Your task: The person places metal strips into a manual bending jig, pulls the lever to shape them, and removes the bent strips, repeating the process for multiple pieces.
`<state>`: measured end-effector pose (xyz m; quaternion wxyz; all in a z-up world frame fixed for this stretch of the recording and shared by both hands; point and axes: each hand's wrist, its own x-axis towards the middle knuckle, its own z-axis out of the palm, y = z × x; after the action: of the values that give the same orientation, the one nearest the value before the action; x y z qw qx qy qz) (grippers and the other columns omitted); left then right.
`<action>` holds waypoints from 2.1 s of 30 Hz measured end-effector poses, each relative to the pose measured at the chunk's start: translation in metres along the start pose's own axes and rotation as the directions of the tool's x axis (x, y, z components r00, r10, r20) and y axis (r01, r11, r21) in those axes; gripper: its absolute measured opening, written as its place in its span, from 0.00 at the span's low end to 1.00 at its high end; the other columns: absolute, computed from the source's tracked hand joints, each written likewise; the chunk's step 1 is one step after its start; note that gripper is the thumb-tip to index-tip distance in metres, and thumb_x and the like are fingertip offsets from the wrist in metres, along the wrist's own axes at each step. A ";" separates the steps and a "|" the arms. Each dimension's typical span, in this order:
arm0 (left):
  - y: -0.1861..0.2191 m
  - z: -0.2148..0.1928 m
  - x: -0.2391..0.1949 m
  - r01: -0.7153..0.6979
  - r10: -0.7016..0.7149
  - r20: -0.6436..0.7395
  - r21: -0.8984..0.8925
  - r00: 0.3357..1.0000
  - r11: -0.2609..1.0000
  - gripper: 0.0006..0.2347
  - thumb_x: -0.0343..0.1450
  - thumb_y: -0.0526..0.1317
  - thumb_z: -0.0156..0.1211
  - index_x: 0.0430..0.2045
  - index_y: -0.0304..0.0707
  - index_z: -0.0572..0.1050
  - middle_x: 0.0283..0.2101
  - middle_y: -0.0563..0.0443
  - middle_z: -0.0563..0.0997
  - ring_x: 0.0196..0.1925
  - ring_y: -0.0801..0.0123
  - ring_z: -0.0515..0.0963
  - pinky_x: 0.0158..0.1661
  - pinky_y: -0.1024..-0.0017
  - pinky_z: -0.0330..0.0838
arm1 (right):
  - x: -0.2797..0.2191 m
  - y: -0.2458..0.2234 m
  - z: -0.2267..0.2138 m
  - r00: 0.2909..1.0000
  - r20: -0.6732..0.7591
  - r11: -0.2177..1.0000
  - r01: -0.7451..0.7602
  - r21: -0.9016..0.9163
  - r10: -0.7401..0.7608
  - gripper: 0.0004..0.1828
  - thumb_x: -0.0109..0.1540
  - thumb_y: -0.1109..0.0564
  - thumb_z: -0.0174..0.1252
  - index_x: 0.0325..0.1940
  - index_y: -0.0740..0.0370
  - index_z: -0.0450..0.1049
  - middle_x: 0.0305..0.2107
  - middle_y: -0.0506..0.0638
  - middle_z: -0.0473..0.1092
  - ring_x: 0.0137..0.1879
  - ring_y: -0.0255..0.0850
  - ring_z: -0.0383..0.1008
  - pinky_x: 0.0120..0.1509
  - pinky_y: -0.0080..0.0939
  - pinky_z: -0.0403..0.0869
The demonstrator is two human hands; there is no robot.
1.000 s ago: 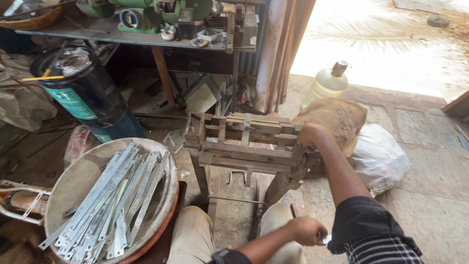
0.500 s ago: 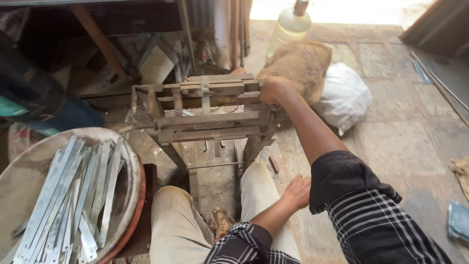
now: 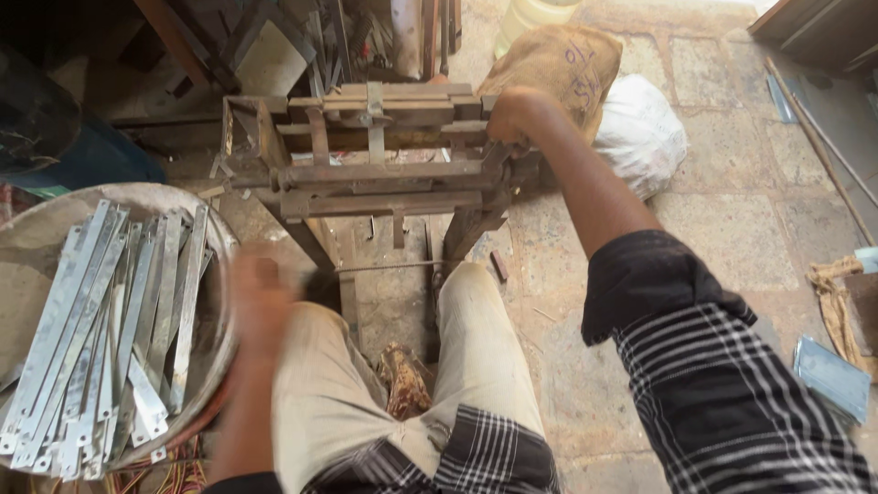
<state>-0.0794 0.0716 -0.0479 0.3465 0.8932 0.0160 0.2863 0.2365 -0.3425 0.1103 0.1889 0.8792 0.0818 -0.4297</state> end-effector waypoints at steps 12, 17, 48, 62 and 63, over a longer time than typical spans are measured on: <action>-0.148 -0.085 -0.039 0.286 -0.349 -0.062 0.711 0.935 0.642 0.12 0.73 0.47 0.71 0.32 0.37 0.83 0.56 0.43 0.73 0.59 0.51 0.69 0.63 0.52 0.64 | -0.069 -0.021 0.001 0.959 -0.216 0.951 -0.120 0.285 0.185 0.16 0.64 0.54 0.50 0.36 0.55 0.85 0.31 0.49 0.80 0.35 0.42 0.79 0.41 0.51 0.76; -0.130 -0.085 -0.040 0.198 -0.224 -0.063 0.735 0.972 0.649 0.19 0.67 0.54 0.79 0.25 0.35 0.81 0.54 0.40 0.75 0.56 0.47 0.70 0.55 0.51 0.65 | -0.056 -0.014 -0.001 0.972 -0.117 0.932 -0.155 0.326 0.203 0.17 0.65 0.51 0.49 0.36 0.55 0.84 0.29 0.48 0.79 0.34 0.42 0.78 0.39 0.50 0.75; 0.075 -0.081 0.057 0.510 -0.558 0.460 -0.857 0.690 -0.076 0.14 0.74 0.29 0.47 0.55 0.38 0.69 0.44 0.48 0.83 0.37 0.70 0.83 0.38 0.70 0.82 | 0.089 0.038 0.022 0.992 -0.035 0.992 0.124 -0.021 -0.125 0.15 0.66 0.55 0.51 0.43 0.64 0.82 0.36 0.53 0.82 0.35 0.43 0.82 0.40 0.49 0.80; 0.070 0.061 -0.035 0.788 -0.544 0.596 -0.570 0.591 0.231 0.10 0.78 0.37 0.47 0.41 0.29 0.76 0.32 0.45 0.82 0.15 0.79 0.63 0.17 0.78 0.56 | -0.026 -0.004 0.012 0.978 -0.188 0.923 -0.015 0.384 0.094 0.16 0.63 0.58 0.50 0.32 0.66 0.82 0.24 0.55 0.78 0.28 0.43 0.80 0.33 0.48 0.75; 0.069 0.061 -0.040 0.801 -0.555 0.605 -0.559 0.571 0.215 0.10 0.78 0.37 0.47 0.42 0.29 0.76 0.31 0.45 0.82 0.15 0.78 0.63 0.17 0.77 0.55 | -0.029 -0.004 0.013 0.975 -0.206 0.904 0.009 0.427 0.088 0.15 0.63 0.59 0.50 0.31 0.67 0.82 0.23 0.55 0.78 0.28 0.44 0.80 0.32 0.48 0.76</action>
<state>-0.0927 -0.0271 -0.0605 0.7910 0.5640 0.2317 -0.0503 0.2080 -0.3436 0.1242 -0.0088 0.9428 -0.0113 -0.3331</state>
